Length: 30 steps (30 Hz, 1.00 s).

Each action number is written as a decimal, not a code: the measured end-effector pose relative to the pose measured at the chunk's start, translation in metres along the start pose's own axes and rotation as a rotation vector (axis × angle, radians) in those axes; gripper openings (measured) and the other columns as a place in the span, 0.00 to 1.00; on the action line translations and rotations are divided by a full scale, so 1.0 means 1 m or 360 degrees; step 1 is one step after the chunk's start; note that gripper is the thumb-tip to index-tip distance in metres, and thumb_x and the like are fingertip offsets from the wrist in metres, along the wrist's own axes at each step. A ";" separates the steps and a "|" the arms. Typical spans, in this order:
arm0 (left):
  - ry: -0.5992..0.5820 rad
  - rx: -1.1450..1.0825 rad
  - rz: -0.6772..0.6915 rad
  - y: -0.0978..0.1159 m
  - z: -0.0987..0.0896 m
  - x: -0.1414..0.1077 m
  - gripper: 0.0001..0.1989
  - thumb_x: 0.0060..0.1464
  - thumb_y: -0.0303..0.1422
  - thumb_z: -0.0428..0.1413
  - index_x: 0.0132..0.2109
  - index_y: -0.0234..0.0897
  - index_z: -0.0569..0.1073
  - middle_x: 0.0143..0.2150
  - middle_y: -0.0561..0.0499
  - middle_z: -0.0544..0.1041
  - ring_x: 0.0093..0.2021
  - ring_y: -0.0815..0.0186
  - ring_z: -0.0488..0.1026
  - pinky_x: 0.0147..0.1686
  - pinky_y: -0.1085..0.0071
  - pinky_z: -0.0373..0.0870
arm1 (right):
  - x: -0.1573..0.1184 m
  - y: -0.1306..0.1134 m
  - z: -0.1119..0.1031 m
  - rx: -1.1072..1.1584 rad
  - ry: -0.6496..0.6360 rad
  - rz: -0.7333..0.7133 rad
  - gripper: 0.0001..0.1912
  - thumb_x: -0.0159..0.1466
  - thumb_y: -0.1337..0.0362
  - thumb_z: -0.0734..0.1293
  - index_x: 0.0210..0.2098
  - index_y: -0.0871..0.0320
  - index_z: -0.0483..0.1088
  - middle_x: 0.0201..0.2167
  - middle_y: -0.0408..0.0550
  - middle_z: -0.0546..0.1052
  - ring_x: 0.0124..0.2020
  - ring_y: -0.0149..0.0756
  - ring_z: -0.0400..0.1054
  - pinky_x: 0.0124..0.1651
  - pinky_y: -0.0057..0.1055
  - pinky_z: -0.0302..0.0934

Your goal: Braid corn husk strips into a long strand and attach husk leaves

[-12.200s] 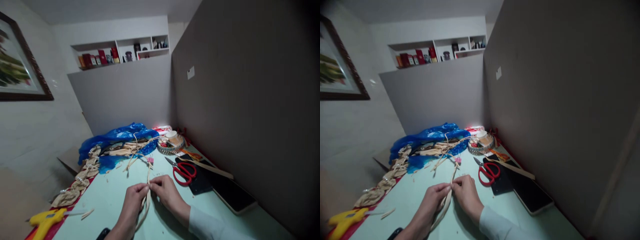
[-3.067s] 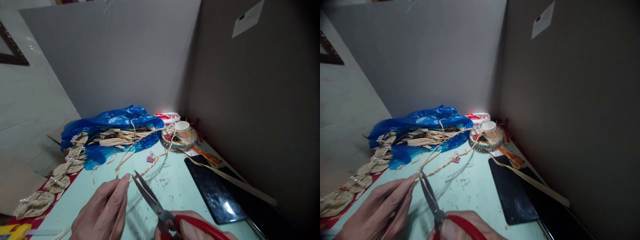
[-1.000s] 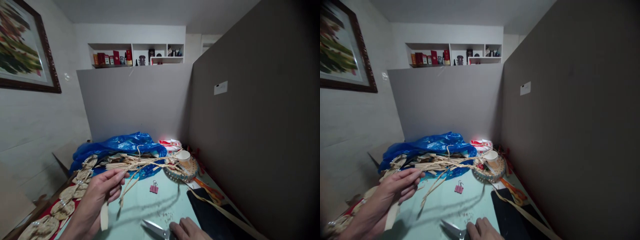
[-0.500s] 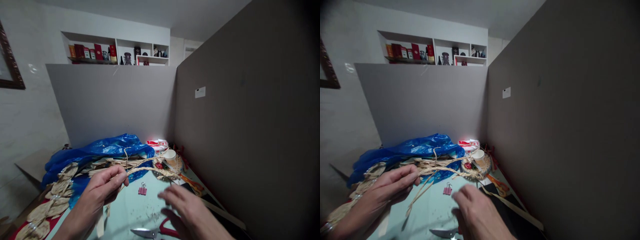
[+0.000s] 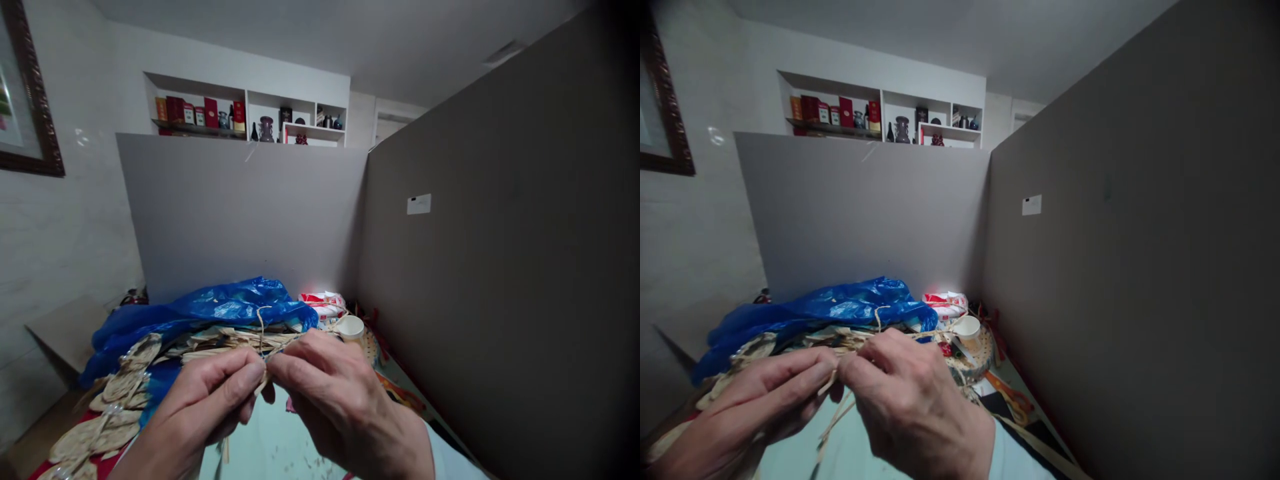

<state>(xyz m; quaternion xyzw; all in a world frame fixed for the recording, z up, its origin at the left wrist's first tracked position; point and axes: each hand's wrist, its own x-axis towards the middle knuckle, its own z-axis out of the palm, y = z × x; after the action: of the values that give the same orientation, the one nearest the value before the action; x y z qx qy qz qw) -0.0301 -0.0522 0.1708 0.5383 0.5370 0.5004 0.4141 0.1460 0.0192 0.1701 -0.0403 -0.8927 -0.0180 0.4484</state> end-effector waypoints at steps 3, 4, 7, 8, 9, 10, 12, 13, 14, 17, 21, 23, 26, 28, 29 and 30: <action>0.0116 -0.0100 -0.0038 0.007 0.002 -0.001 0.18 0.47 0.49 0.61 0.26 0.37 0.74 0.22 0.56 0.63 0.24 0.71 0.55 0.22 0.77 0.54 | 0.003 0.003 0.001 -0.0119 -0.0032 -0.0054 0.10 0.64 0.73 0.59 0.37 0.64 0.73 0.24 0.44 0.65 0.25 0.30 0.55 0.27 0.29 0.50; 0.0155 -0.0171 -0.0077 0.010 0.003 -0.002 0.17 0.44 0.47 0.63 0.24 0.37 0.74 0.21 0.55 0.63 0.23 0.71 0.55 0.21 0.77 0.55 | 0.004 0.002 0.001 -0.0134 -0.0054 -0.0047 0.11 0.64 0.73 0.59 0.37 0.64 0.73 0.23 0.43 0.64 0.24 0.30 0.53 0.26 0.29 0.49; 0.0204 -0.0508 -0.0168 0.013 0.005 -0.004 0.15 0.39 0.44 0.66 0.23 0.37 0.75 0.20 0.55 0.65 0.22 0.71 0.59 0.21 0.77 0.60 | 0.009 0.000 0.004 -0.0108 -0.0052 0.0046 0.12 0.65 0.73 0.59 0.34 0.62 0.73 0.21 0.42 0.63 0.23 0.29 0.53 0.26 0.30 0.48; 0.0238 -0.0658 -0.0164 0.011 0.003 -0.004 0.14 0.39 0.44 0.66 0.24 0.38 0.77 0.20 0.54 0.67 0.22 0.70 0.62 0.22 0.76 0.63 | 0.011 -0.001 0.005 -0.0056 -0.0001 0.0088 0.12 0.65 0.73 0.59 0.32 0.62 0.73 0.20 0.42 0.65 0.23 0.29 0.54 0.27 0.30 0.49; 0.0302 -0.0808 -0.0154 0.009 0.000 -0.003 0.13 0.40 0.43 0.65 0.26 0.39 0.78 0.21 0.53 0.71 0.24 0.68 0.66 0.24 0.73 0.67 | 0.014 -0.002 0.006 0.0025 0.0067 0.0148 0.12 0.64 0.73 0.59 0.30 0.61 0.73 0.20 0.43 0.67 0.23 0.29 0.55 0.27 0.29 0.50; 0.0403 -0.0962 -0.0140 0.006 -0.003 -0.001 0.12 0.40 0.43 0.65 0.27 0.40 0.79 0.23 0.51 0.75 0.27 0.64 0.70 0.28 0.70 0.71 | 0.018 -0.002 0.007 0.0141 0.0163 0.0253 0.11 0.64 0.72 0.60 0.29 0.61 0.73 0.21 0.44 0.69 0.23 0.29 0.57 0.28 0.29 0.51; 0.0661 -0.1181 -0.0165 0.000 -0.011 0.004 0.10 0.38 0.42 0.64 0.26 0.41 0.79 0.26 0.49 0.80 0.31 0.58 0.75 0.33 0.64 0.76 | 0.026 -0.003 0.012 0.0500 0.0388 0.0594 0.10 0.63 0.67 0.63 0.29 0.60 0.74 0.20 0.43 0.71 0.21 0.28 0.58 0.27 0.27 0.53; 0.0751 -0.1278 -0.0184 -0.002 -0.012 0.008 0.09 0.36 0.41 0.65 0.25 0.41 0.80 0.28 0.48 0.81 0.33 0.57 0.77 0.35 0.62 0.77 | 0.030 -0.003 0.015 0.0740 0.0474 0.0804 0.10 0.63 0.64 0.64 0.28 0.60 0.74 0.19 0.42 0.71 0.20 0.28 0.58 0.25 0.26 0.53; 0.0787 -0.1292 -0.0138 -0.003 -0.012 0.011 0.09 0.36 0.40 0.65 0.26 0.41 0.80 0.30 0.48 0.83 0.35 0.56 0.78 0.36 0.63 0.78 | 0.034 -0.003 0.019 0.0992 0.0540 0.1006 0.11 0.63 0.61 0.64 0.28 0.60 0.74 0.17 0.42 0.69 0.19 0.27 0.57 0.24 0.25 0.52; 0.0695 -0.1140 0.0155 -0.002 0.000 0.016 0.11 0.36 0.36 0.69 0.32 0.42 0.83 0.36 0.49 0.84 0.41 0.56 0.78 0.40 0.68 0.77 | 0.041 -0.006 0.032 0.1568 0.0594 0.1309 0.16 0.62 0.54 0.65 0.27 0.61 0.74 0.14 0.39 0.64 0.17 0.26 0.55 0.24 0.25 0.55; 0.0525 -0.0990 0.0258 -0.002 0.021 0.014 0.12 0.33 0.34 0.71 0.31 0.44 0.84 0.38 0.51 0.84 0.48 0.54 0.76 0.51 0.67 0.72 | 0.038 -0.015 0.043 0.1663 0.0541 0.1311 0.18 0.61 0.52 0.66 0.27 0.62 0.75 0.16 0.41 0.67 0.18 0.27 0.55 0.27 0.25 0.58; 0.0500 -0.0921 0.0265 -0.006 0.025 0.014 0.11 0.34 0.33 0.71 0.31 0.44 0.84 0.37 0.50 0.83 0.48 0.53 0.75 0.52 0.66 0.70 | 0.033 -0.018 0.046 0.1596 0.0513 0.1304 0.18 0.62 0.53 0.66 0.26 0.61 0.76 0.17 0.42 0.69 0.20 0.28 0.57 0.29 0.25 0.59; 0.0518 -0.0873 0.0192 -0.014 0.024 0.017 0.11 0.35 0.30 0.70 0.31 0.44 0.84 0.28 0.53 0.80 0.39 0.58 0.75 0.44 0.69 0.72 | 0.023 -0.016 0.054 0.1521 0.0526 0.1351 0.18 0.62 0.54 0.66 0.25 0.61 0.76 0.18 0.43 0.71 0.20 0.28 0.58 0.29 0.25 0.59; 0.0505 -0.0858 0.0157 -0.018 0.024 0.019 0.08 0.37 0.32 0.70 0.30 0.43 0.84 0.23 0.54 0.77 0.31 0.63 0.72 0.35 0.72 0.71 | 0.014 -0.013 0.062 0.1422 0.0544 0.1383 0.19 0.63 0.54 0.65 0.24 0.61 0.77 0.19 0.45 0.72 0.20 0.29 0.58 0.29 0.26 0.59; 0.0494 -0.0854 0.0142 -0.020 0.024 0.020 0.08 0.38 0.34 0.70 0.30 0.42 0.83 0.22 0.54 0.75 0.29 0.64 0.70 0.31 0.73 0.70 | 0.008 -0.011 0.064 0.1330 0.0525 0.1373 0.20 0.63 0.53 0.64 0.24 0.61 0.77 0.20 0.45 0.73 0.21 0.29 0.59 0.30 0.27 0.59; 0.0485 -0.0849 0.0125 -0.021 0.025 0.021 0.07 0.38 0.35 0.69 0.29 0.41 0.83 0.23 0.54 0.75 0.28 0.66 0.69 0.29 0.75 0.68 | 0.003 -0.009 0.065 0.1216 0.0481 0.1345 0.21 0.64 0.53 0.64 0.23 0.60 0.77 0.21 0.46 0.74 0.22 0.30 0.61 0.31 0.27 0.59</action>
<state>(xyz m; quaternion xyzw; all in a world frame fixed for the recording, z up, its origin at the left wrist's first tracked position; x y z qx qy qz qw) -0.0105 -0.0271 0.1487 0.3497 0.4214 0.7142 0.4359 0.0913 0.0148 0.1334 -0.2251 -0.6687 0.4795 0.5217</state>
